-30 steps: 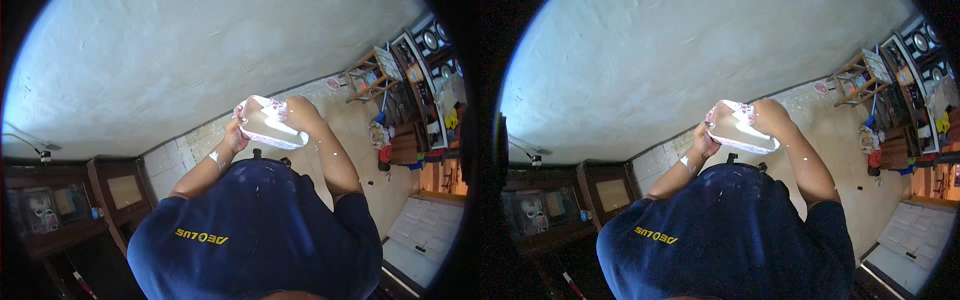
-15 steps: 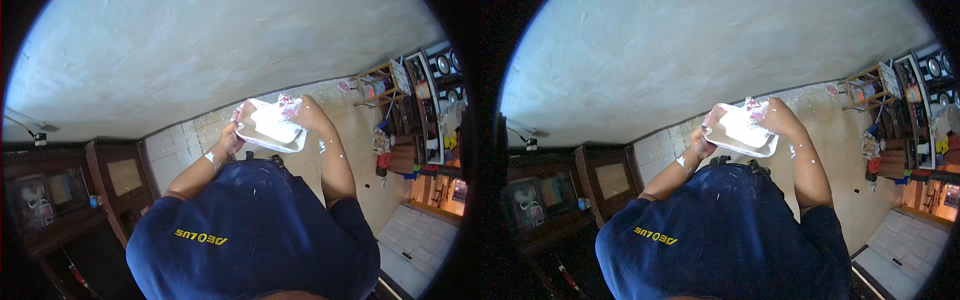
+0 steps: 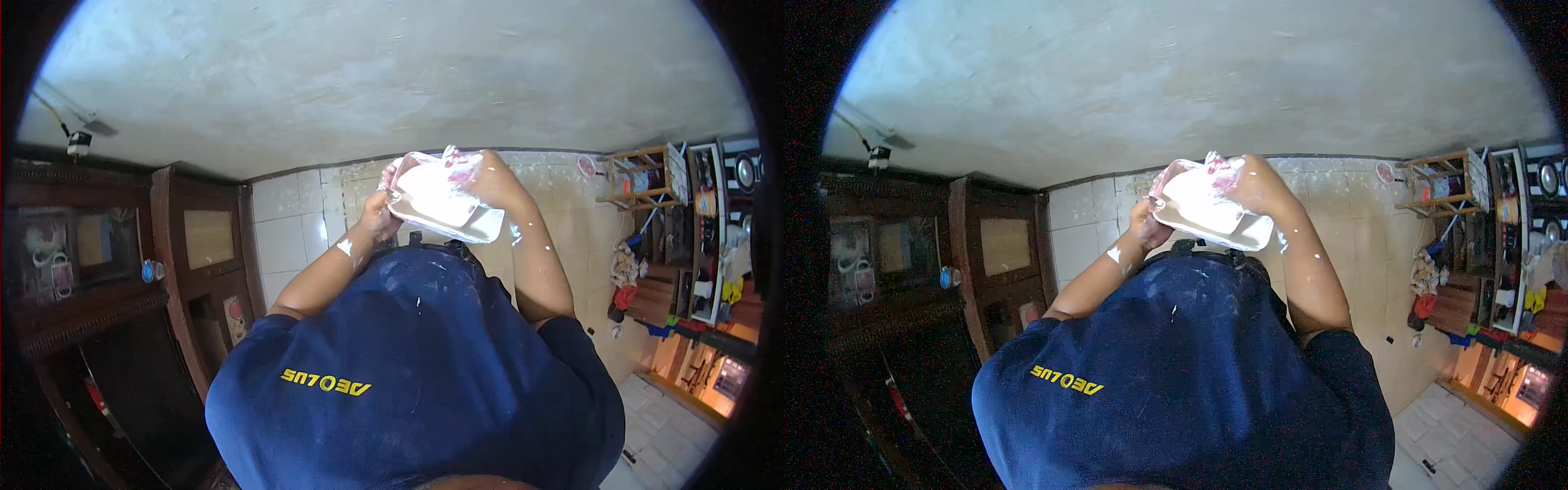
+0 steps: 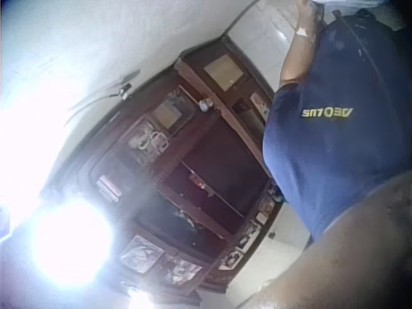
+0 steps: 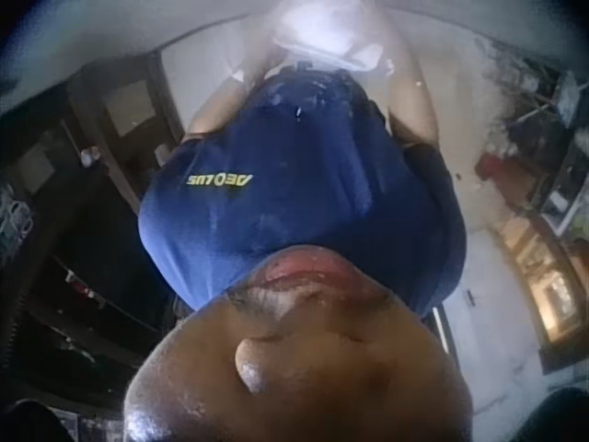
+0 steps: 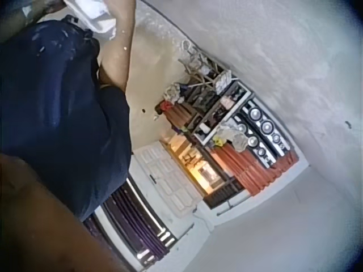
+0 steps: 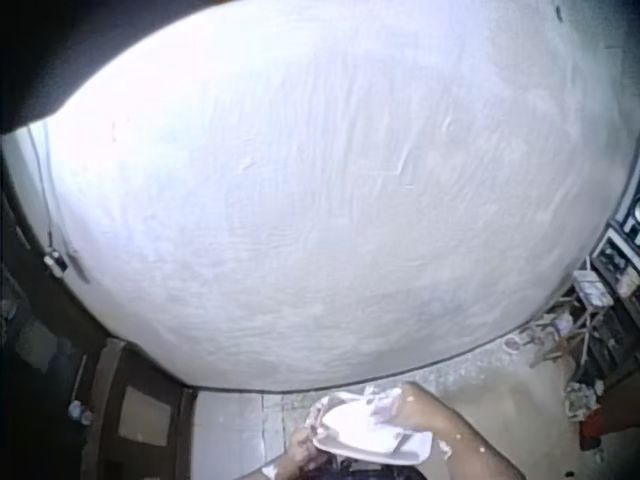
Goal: The person applies joint compound from a plastic tub onto a wall, then smooths it with a putty knife.
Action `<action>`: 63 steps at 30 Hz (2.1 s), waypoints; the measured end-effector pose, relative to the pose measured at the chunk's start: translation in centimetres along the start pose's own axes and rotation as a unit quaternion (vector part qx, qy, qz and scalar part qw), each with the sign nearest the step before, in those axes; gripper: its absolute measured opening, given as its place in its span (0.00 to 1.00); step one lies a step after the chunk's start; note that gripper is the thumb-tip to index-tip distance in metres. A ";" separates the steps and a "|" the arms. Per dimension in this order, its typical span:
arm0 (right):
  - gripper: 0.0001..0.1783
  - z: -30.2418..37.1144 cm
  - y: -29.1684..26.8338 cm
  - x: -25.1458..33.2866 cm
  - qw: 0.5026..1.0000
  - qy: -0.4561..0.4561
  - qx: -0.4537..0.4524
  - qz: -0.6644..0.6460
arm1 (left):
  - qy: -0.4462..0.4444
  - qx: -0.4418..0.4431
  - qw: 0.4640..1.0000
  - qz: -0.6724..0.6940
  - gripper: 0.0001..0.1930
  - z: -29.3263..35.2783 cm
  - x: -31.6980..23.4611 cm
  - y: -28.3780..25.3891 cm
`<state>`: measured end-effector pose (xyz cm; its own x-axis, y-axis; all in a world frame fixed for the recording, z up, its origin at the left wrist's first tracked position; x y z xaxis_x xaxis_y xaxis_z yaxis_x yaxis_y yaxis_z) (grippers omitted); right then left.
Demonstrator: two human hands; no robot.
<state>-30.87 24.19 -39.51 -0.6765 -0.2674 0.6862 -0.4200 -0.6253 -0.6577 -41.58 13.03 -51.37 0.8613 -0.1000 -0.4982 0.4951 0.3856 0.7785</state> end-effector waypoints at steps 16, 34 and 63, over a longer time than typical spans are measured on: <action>0.17 0.1 4.2 1.3 0.999 -0.031 -0.036 -0.016 | -0.013 0.026 0.999 0.021 0.30 3.0 0.9 -8.4; 0.13 4.1 11.3 0.8 0.964 -0.141 0.049 0.220 | 0.005 -0.137 0.987 -0.082 0.34 10.9 0.4 -7.9; 0.15 -6.9 26.0 -2.3 0.743 0.252 -0.133 -0.605 | -0.137 -0.153 0.969 -0.137 0.25 -0.3 -11.1 -29.4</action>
<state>-44.44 13.60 -60.30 0.1811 0.7242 0.6654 -0.9651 0.0008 0.2619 -65.73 3.08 -68.78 0.7216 -0.4601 -0.5172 0.6879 0.5608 0.4608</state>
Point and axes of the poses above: each hand's wrist, its own z-axis away from the middle knuckle, its own y-axis out of the palm, x = y × z, the point moved 7 cm from there along -z, towards the middle knuckle, and after that the axes turned 8 degrees about -x, right-handed, at the moved point
